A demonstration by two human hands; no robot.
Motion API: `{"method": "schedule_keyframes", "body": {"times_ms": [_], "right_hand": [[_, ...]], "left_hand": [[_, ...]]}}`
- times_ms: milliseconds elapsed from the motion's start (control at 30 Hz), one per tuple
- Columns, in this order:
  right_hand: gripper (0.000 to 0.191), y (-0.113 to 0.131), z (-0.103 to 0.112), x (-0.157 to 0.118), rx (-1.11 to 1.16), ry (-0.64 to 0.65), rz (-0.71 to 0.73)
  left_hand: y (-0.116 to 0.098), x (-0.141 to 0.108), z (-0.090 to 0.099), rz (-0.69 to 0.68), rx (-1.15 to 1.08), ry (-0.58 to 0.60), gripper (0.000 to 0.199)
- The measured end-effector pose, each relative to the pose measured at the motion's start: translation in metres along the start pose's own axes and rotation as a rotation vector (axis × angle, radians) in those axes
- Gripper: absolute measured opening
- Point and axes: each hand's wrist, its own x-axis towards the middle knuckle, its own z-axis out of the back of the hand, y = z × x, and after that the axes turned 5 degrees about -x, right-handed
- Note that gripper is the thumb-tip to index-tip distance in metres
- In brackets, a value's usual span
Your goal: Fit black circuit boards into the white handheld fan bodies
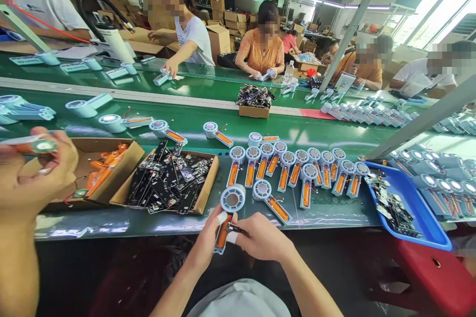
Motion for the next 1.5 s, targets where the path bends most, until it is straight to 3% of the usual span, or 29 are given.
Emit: {"method": "schedule_keyframes", "body": {"times_ms": [100,167,300,467,567,667,833,900,1000,1133,1267,1400,1500], "right_hand": [[0.052,-0.013,-0.016,0.003,0.388,0.007,-0.148],[0.060,-0.018,-0.028,0.003,0.529,-0.049,-0.212],[0.061,-0.019,-0.045,0.004,0.628,-0.180,-0.253],[0.055,-0.008,-0.052,-0.003,0.687,-0.321,-0.306],[0.039,0.000,-0.060,-0.014,0.596,-0.433,-0.277],[0.043,0.001,-0.070,-0.021,0.480,-0.505,-0.273],[0.039,-0.007,-0.080,-0.014,0.243,-0.750,-0.272],[0.040,-0.010,-0.083,-0.009,0.086,-0.778,-0.218],[0.050,-0.011,-0.089,-0.004,-0.193,-0.709,-0.178],[0.063,-0.008,-0.091,-0.002,-0.581,-0.515,-0.283],[0.076,-0.004,-0.084,-0.003,-0.714,-0.335,-0.294],[0.081,-0.012,-0.083,0.000,-0.724,-0.415,-0.163],[0.079,-0.022,-0.087,0.003,-0.710,-0.479,-0.175]], "left_hand": [[0.004,-0.003,0.004,0.030,-0.164,0.060,0.029],[0.007,-0.006,0.005,0.030,-0.149,0.062,0.034],[0.009,-0.010,0.002,-0.029,0.077,0.039,0.046],[0.013,-0.008,-0.005,-0.124,0.285,-0.072,0.036],[0.012,-0.005,-0.010,-0.161,0.351,-0.163,0.028],[0.008,-0.005,-0.011,-0.184,0.375,-0.203,0.026],[0.007,-0.009,-0.010,-0.141,0.301,-0.138,0.035],[0.012,-0.010,-0.010,-0.149,0.276,-0.148,0.041],[0.020,-0.010,-0.013,-0.170,0.291,-0.189,0.048],[0.025,-0.007,-0.015,-0.121,0.267,-0.208,0.047],[0.029,-0.004,-0.012,-0.074,0.233,-0.254,0.047],[0.032,-0.004,-0.005,-0.037,0.246,-0.229,0.043],[0.018,-0.008,0.003,-0.104,0.486,-0.187,0.036]]}}
